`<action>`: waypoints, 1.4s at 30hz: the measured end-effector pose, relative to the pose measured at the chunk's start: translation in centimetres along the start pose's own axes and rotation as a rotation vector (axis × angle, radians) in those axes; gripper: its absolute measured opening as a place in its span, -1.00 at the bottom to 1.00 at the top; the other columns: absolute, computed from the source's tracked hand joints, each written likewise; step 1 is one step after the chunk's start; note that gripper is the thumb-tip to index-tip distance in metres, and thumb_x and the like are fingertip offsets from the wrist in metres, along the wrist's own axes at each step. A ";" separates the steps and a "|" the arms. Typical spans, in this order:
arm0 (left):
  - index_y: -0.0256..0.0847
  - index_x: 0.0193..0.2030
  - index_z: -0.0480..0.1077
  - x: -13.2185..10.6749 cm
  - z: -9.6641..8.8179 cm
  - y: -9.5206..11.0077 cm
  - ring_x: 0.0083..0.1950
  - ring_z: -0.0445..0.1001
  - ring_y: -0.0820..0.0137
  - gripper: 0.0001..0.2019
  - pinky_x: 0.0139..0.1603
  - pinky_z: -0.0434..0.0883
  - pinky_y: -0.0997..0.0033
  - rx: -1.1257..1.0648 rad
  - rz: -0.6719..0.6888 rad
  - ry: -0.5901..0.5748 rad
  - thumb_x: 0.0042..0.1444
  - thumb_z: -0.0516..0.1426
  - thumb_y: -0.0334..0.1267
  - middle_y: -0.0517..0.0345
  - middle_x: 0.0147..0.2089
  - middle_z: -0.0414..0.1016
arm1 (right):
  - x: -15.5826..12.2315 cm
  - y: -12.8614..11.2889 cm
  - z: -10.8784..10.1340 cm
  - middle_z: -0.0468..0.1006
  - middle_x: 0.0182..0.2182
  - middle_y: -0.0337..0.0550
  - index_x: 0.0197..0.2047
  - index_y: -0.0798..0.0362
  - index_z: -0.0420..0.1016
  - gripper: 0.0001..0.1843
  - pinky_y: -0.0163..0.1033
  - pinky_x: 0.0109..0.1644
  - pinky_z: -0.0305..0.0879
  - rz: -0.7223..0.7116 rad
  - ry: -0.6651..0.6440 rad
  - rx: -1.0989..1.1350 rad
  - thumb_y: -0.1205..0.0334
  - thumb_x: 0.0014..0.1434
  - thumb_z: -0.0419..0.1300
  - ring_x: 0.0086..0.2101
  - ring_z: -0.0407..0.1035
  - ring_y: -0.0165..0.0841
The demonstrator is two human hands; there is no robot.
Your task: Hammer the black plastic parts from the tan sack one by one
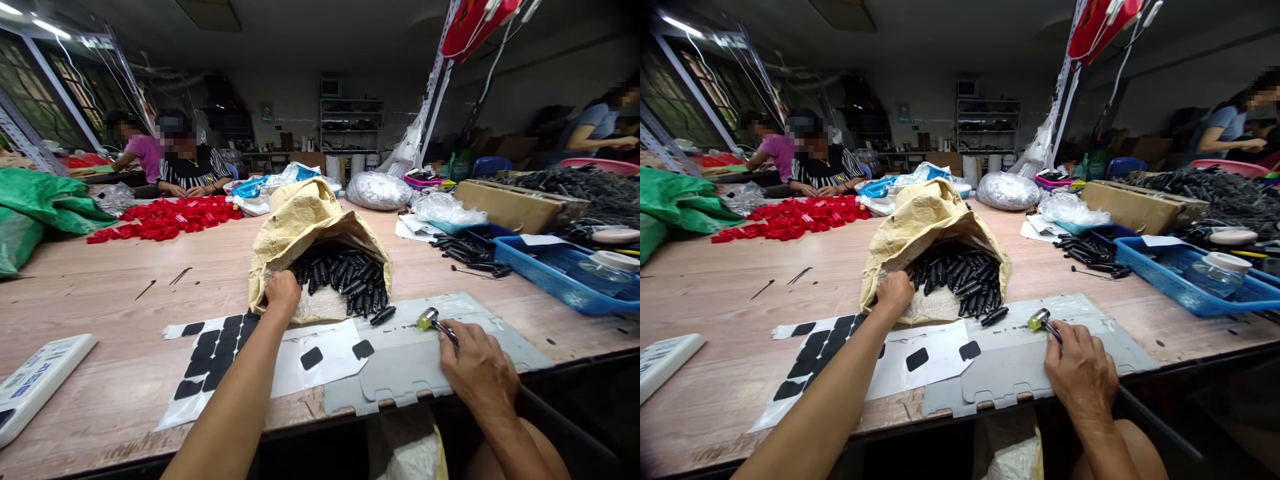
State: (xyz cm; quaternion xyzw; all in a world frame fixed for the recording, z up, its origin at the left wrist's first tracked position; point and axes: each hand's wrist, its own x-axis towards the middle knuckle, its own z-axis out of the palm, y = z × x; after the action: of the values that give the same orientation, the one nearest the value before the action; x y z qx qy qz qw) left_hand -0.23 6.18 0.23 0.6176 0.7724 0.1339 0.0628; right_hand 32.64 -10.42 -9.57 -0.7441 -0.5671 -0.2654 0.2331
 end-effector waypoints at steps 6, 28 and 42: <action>-0.16 -0.05 0.51 -7.4 0.2 -1.3 0.03 0.51 0.12 -0.80 -0.04 0.40 0.22 -0.195 0.433 0.019 0.31 0.12 -0.17 -0.02 -0.06 0.58 | 0.3 -0.2 -0.5 0.57 -0.15 -0.04 0.02 0.01 0.52 -0.73 -0.13 -0.24 0.11 0.031 -0.040 0.038 0.21 0.33 0.09 -0.25 0.33 -0.20; -0.16 -0.28 0.56 -10.9 3.7 -3.1 -0.13 0.44 0.28 -0.90 -0.11 0.32 0.33 -0.603 0.603 -0.209 0.02 0.27 -0.34 0.16 -0.26 0.53 | 1.3 -11.2 -6.8 0.58 -0.18 -0.06 0.19 -0.03 0.50 -0.62 -0.19 0.01 0.39 -0.217 -0.150 0.713 0.28 0.41 0.01 -0.14 0.47 -0.27; -0.16 -0.26 0.51 -11.1 3.6 -3.2 -0.15 0.42 0.29 -0.93 -0.12 0.29 0.33 -0.605 0.653 -0.199 0.11 0.27 -0.26 0.17 -0.26 0.52 | 0.1 -11.1 -6.2 0.57 -0.22 -0.10 0.13 -0.02 0.53 -0.64 -0.22 -0.01 0.38 -0.203 -0.213 0.666 0.28 0.42 0.00 -0.16 0.48 -0.28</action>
State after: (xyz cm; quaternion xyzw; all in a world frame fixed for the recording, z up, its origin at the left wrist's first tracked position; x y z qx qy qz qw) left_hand 0.31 -4.81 -4.87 0.7925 0.4536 0.3065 0.2686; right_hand 21.15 -11.63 -4.31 -0.5907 -0.7146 -0.0086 0.3747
